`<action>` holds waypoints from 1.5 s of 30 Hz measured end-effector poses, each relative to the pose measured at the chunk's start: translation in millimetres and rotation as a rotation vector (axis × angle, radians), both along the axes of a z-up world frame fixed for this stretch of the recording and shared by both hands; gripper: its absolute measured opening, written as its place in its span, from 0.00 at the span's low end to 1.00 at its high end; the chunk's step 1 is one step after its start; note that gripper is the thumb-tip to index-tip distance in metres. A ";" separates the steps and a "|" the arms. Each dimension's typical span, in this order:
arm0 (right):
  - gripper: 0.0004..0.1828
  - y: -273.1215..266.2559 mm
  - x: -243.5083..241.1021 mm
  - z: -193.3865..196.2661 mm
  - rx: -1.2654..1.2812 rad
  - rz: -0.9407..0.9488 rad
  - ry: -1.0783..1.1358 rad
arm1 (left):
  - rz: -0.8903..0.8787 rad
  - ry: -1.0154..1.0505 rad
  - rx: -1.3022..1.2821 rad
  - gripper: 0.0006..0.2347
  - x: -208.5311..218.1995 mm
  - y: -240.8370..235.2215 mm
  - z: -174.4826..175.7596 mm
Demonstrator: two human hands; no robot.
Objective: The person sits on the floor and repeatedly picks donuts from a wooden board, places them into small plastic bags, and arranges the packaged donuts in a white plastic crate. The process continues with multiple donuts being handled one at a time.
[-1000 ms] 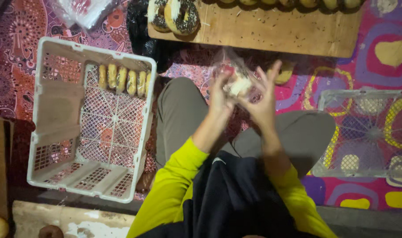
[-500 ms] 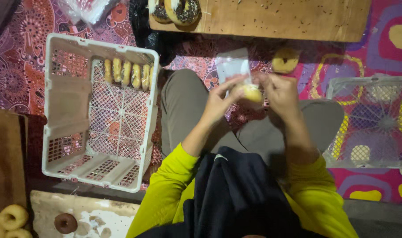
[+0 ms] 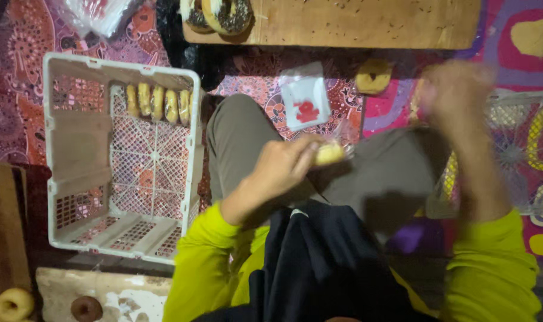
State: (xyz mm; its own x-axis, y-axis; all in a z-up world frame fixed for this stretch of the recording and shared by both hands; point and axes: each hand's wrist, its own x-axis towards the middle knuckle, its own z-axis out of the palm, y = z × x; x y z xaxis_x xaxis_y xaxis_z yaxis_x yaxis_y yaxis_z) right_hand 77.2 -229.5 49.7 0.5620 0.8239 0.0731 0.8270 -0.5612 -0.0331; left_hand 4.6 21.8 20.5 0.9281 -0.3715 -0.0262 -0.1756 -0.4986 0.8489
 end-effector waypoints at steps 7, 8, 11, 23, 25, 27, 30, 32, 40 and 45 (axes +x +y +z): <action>0.45 -4.4 -25.8 -54.0 0.113 0.068 0.257 | -0.747 -0.236 0.285 0.08 44.8 -0.2 3.5; 0.42 -0.8 -33.5 -61.5 0.213 -0.056 0.649 | -0.860 -0.158 0.360 0.09 51.2 1.4 -0.7; 0.33 13.5 -48.8 -74.2 0.658 -0.310 1.447 | -0.321 0.570 -1.145 0.32 51.0 1.9 -20.4; 0.09 145.8 13.8 -177.2 1.266 -0.766 1.311 | 0.840 -0.276 -0.292 0.04 6.6 90.0 -121.5; 0.08 155.6 -8.7 -195.7 0.979 -0.701 1.154 | 0.891 -0.191 -0.054 0.05 -27.9 103.4 -120.9; 0.08 156.1 -51.7 -222.4 1.032 -0.556 0.923 | 0.920 -0.103 0.101 0.05 -60.5 102.0 -133.4; 0.07 142.5 -99.9 -263.3 1.011 -0.613 0.918 | 0.976 0.089 -0.017 0.05 -91.7 93.5 -165.1; 0.08 134.7 -107.1 -275.5 1.040 -0.758 1.192 | 1.049 0.300 -0.414 0.06 -94.8 93.6 -177.3; 0.27 103.1 -83.7 -276.8 1.395 -0.971 1.848 | 0.743 0.435 -0.333 0.29 -96.3 37.9 -150.2; 0.20 -14.4 -0.8 -333.2 1.519 -1.495 0.951 | 0.562 0.380 -0.657 0.40 -38.1 -20.8 -183.3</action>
